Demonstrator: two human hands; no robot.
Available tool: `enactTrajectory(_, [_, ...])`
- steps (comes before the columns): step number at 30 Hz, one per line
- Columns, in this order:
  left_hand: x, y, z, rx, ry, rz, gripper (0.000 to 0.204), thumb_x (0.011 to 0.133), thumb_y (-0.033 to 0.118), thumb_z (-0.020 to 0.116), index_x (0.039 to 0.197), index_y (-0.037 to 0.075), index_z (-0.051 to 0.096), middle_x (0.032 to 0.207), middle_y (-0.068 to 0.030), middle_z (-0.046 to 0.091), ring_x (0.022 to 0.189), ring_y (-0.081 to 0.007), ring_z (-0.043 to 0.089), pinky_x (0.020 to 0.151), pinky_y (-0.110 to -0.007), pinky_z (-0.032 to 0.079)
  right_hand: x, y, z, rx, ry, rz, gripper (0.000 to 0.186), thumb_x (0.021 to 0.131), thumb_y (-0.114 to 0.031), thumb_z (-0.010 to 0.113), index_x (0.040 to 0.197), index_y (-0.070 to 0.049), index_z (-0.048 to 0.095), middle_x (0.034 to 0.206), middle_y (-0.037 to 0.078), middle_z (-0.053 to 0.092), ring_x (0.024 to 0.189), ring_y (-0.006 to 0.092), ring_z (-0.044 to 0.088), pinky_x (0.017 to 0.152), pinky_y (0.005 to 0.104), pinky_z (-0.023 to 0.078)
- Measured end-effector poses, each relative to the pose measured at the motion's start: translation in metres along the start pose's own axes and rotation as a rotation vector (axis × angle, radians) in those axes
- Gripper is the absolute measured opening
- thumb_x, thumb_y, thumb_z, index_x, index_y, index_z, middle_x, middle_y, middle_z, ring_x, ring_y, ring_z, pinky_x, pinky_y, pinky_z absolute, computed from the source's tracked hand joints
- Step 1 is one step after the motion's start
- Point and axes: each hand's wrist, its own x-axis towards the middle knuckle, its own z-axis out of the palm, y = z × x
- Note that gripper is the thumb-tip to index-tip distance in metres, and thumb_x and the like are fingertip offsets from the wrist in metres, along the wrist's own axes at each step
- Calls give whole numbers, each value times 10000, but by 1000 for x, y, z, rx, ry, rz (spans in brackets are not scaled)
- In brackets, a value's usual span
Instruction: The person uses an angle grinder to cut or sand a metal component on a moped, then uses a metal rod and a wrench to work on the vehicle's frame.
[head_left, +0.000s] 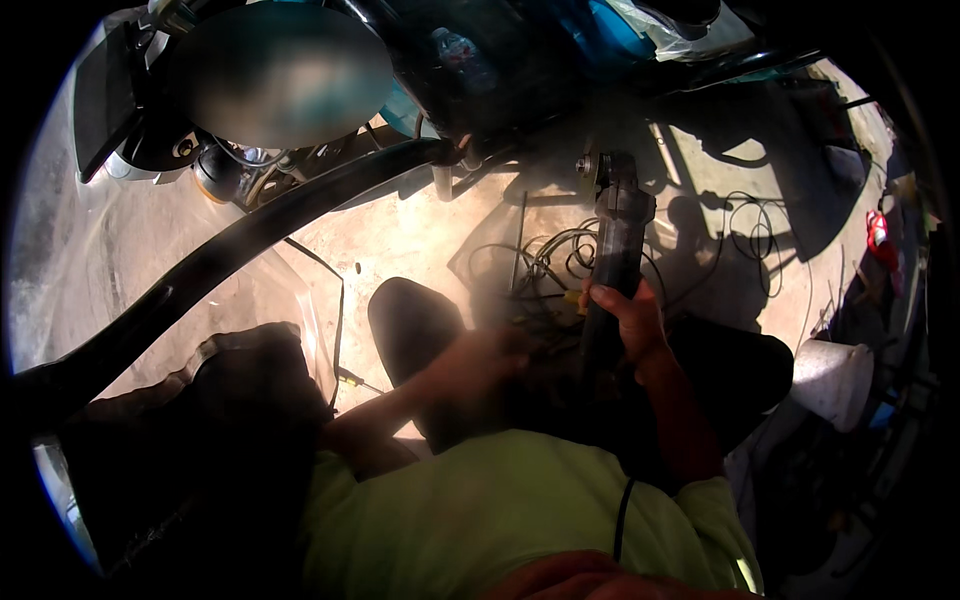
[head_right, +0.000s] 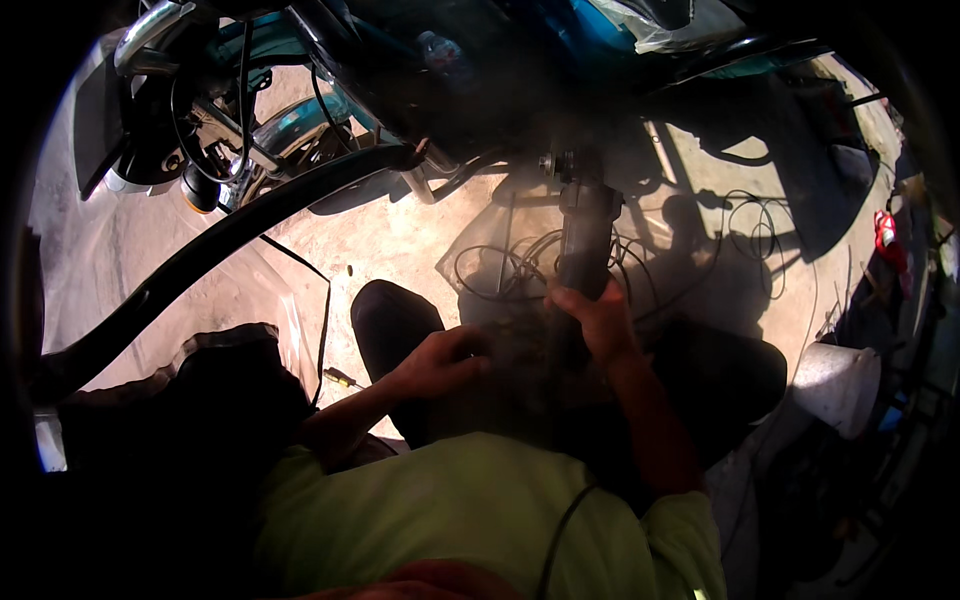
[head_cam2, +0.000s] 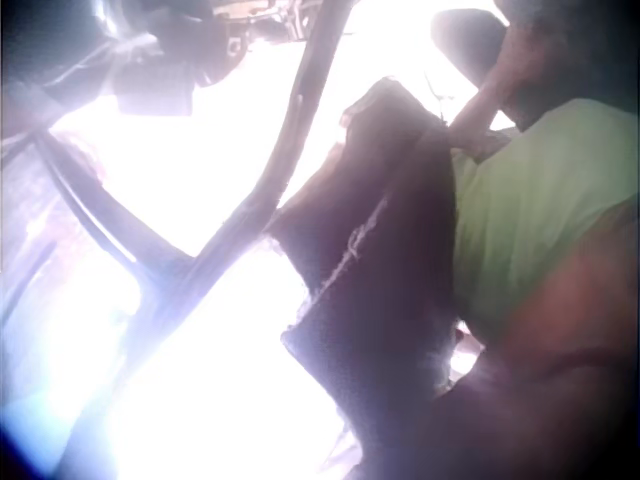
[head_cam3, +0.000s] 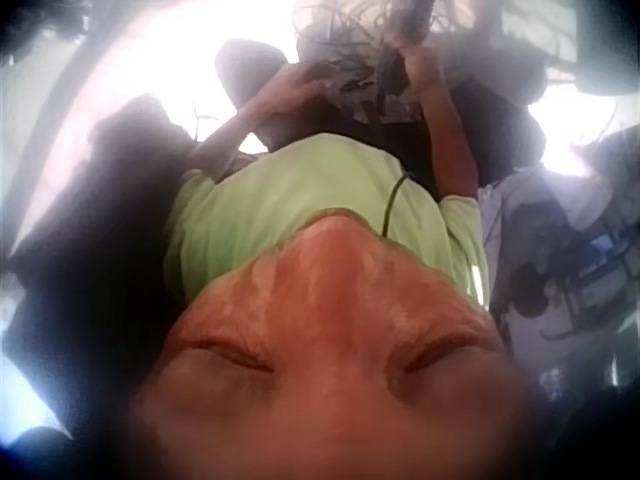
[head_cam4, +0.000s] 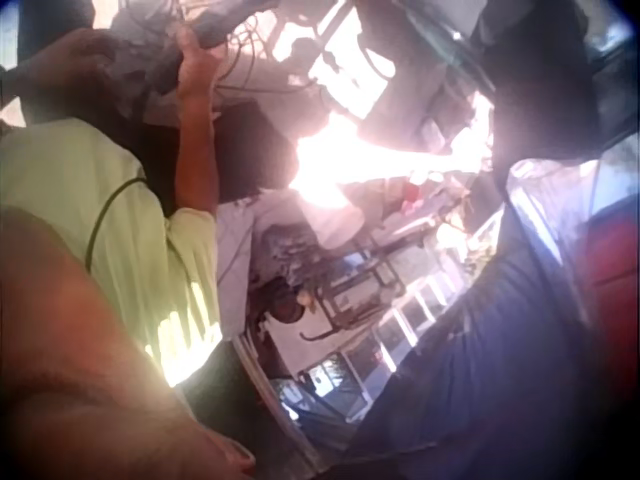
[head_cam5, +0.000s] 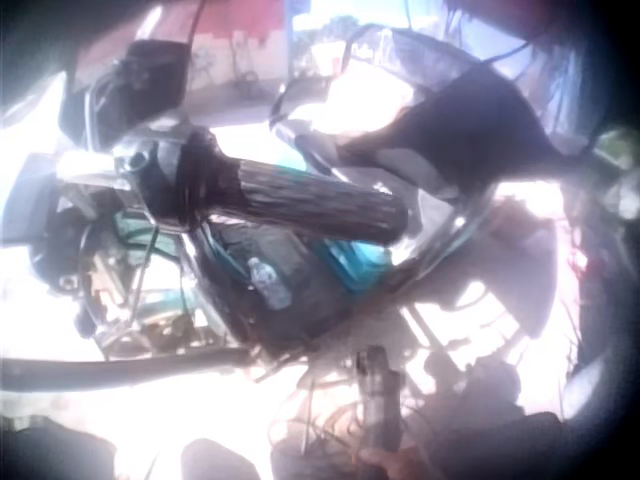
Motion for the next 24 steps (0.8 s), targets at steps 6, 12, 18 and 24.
enactTrajectory(6, [27,-6,36,-488,-47,37,474,956,156,664,1368,-9,497,1256,-99,612,1168,-154,563,1002,-330,464,4,12,10,167,-159,40,371,876,-231,685,1156,-7,593,991,93,680,896,181,654,800,326,530])
enactTrajectory(12, [34,14,46,-678,-87,102,649,910,235,706,1433,1,401,1300,-116,561,1209,-205,536,1012,-365,453,25,15,7,427,-266,-51,478,897,-327,647,1230,-8,522,1044,107,622,894,205,632,810,355,545])
enactTrajectory(18, [49,31,53,-755,-34,-1,715,900,272,698,1460,-9,353,1358,-143,523,1244,-238,524,1037,-388,441,35,19,-1,569,-227,8,429,926,-343,622,1192,-20,528,1027,97,621,866,214,639,769,347,550])
enactTrajectory(24, [65,27,50,-1001,-79,-8,666,946,295,644,1460,-9,349,1328,-171,546,1178,-263,580,983,-378,486,48,8,-5,783,-268,147,395,941,-382,604,1073,-10,587,910,93,661,714,234,673,646,334,573])
